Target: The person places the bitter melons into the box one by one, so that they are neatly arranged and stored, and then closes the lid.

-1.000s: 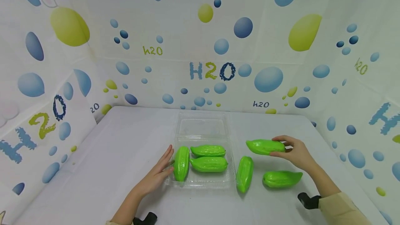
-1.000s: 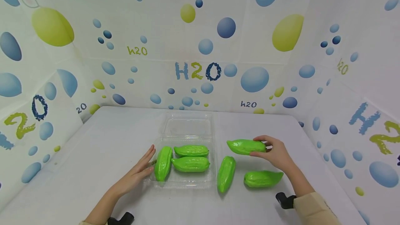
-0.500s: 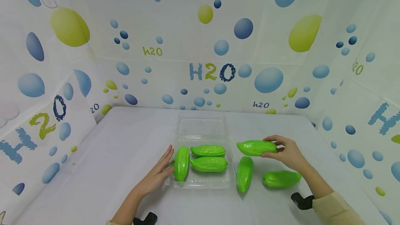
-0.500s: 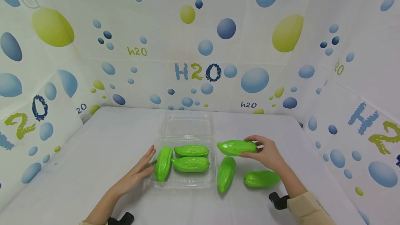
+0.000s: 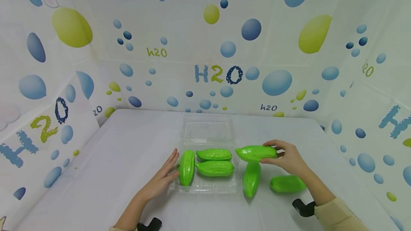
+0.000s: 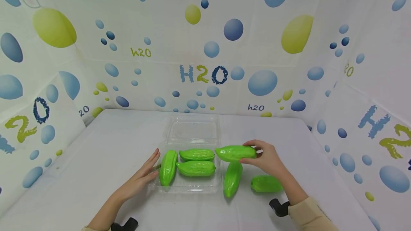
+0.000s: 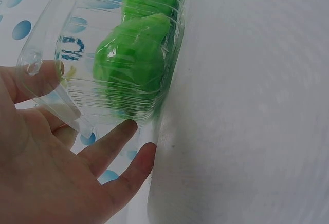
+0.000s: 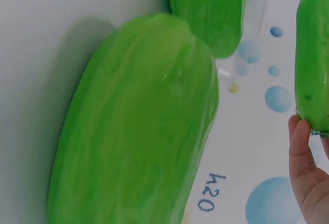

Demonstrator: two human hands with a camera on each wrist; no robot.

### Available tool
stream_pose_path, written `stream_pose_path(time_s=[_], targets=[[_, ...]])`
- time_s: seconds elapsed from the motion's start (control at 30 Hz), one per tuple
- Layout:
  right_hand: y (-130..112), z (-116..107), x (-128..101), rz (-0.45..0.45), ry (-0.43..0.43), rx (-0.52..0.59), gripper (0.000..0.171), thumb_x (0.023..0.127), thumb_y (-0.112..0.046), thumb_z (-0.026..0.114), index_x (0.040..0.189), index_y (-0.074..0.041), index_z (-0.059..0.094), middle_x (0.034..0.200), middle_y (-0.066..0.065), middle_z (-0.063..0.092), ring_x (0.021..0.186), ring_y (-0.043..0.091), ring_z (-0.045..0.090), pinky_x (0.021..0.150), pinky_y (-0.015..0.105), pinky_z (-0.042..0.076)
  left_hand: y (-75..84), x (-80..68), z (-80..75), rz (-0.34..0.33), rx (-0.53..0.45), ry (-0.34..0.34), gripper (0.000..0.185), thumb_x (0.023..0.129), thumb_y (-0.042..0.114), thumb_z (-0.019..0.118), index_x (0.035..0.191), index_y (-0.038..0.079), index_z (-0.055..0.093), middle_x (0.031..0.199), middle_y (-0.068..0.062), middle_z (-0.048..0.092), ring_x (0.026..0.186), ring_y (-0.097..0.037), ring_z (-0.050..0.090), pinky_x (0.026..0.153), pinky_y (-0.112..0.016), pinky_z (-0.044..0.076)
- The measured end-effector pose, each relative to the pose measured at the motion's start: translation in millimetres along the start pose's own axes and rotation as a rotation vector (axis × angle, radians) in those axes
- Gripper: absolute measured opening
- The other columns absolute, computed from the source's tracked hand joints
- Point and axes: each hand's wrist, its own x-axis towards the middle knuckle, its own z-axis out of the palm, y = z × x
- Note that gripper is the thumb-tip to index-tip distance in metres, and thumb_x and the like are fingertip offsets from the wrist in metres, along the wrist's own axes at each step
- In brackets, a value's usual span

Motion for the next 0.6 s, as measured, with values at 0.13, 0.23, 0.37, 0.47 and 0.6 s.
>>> stream_pose_path(time_s=[0.13, 0.23, 0.37, 0.47, 0.6], targets=[[-2.9, 6.4, 1.2, -0.031, 0.013, 0.005, 0.047, 0.069, -0.027, 0.080, 0.109, -0.010, 0.062, 0.106, 0.005, 0.062, 0.081, 0.017, 0.058, 0.069, 0.027, 0.051, -0.4, 0.5, 0.5, 0.005, 0.005, -0.002, 0.059, 0.096, 0.018, 0.044, 0.146, 0.005, 0.014, 0.153, -0.005, 0.001, 0.134, -0.037, 0.019, 0.104, -0.059, 0.014], [-6.7, 12.4, 2.2, -0.062, 0.022, 0.026, 0.046, 0.068, -0.026, 0.081, 0.108, -0.011, 0.063, 0.105, 0.004, 0.063, 0.082, 0.016, 0.057, 0.069, 0.026, 0.052, -0.4, 1.0, 1.0, -0.002, 0.001, -0.003, 0.060, 0.096, 0.017, 0.044, 0.146, 0.005, 0.014, 0.153, -0.005, 0.001, 0.134, -0.036, 0.019, 0.104, -0.058, 0.014], [-12.3, 19.9, 2.4, -0.098, 0.023, 0.059, 0.045, 0.068, -0.024, 0.081, 0.108, -0.012, 0.063, 0.103, 0.002, 0.063, 0.081, 0.014, 0.057, 0.068, 0.026, 0.052, -0.2, 1.2, 1.3, -0.013, -0.003, 0.003, 0.060, 0.096, 0.016, 0.045, 0.146, 0.006, 0.014, 0.153, -0.004, 0.001, 0.132, -0.037, 0.025, 0.104, -0.058, 0.017], [-16.2, 24.9, 2.0, -0.112, 0.023, 0.078, 0.045, 0.068, -0.024, 0.081, 0.107, -0.012, 0.064, 0.103, 0.002, 0.063, 0.080, 0.014, 0.057, 0.067, 0.026, 0.052, 0.3, 1.0, 0.7, -0.018, -0.006, 0.000, 0.061, 0.095, 0.016, 0.045, 0.146, 0.006, 0.013, 0.153, -0.004, 0.000, 0.130, -0.038, 0.029, 0.103, -0.058, 0.018], [-21.6, 32.0, 2.1, -0.121, 0.028, 0.092, 0.045, 0.067, -0.024, 0.082, 0.106, -0.012, 0.064, 0.103, 0.002, 0.064, 0.081, 0.015, 0.058, 0.067, 0.027, 0.053, 0.9, 0.9, 0.1, -0.025, -0.004, -0.006, 0.061, 0.095, 0.015, 0.044, 0.147, 0.006, 0.013, 0.153, -0.002, -0.001, 0.130, -0.037, 0.029, 0.104, -0.058, 0.017]])
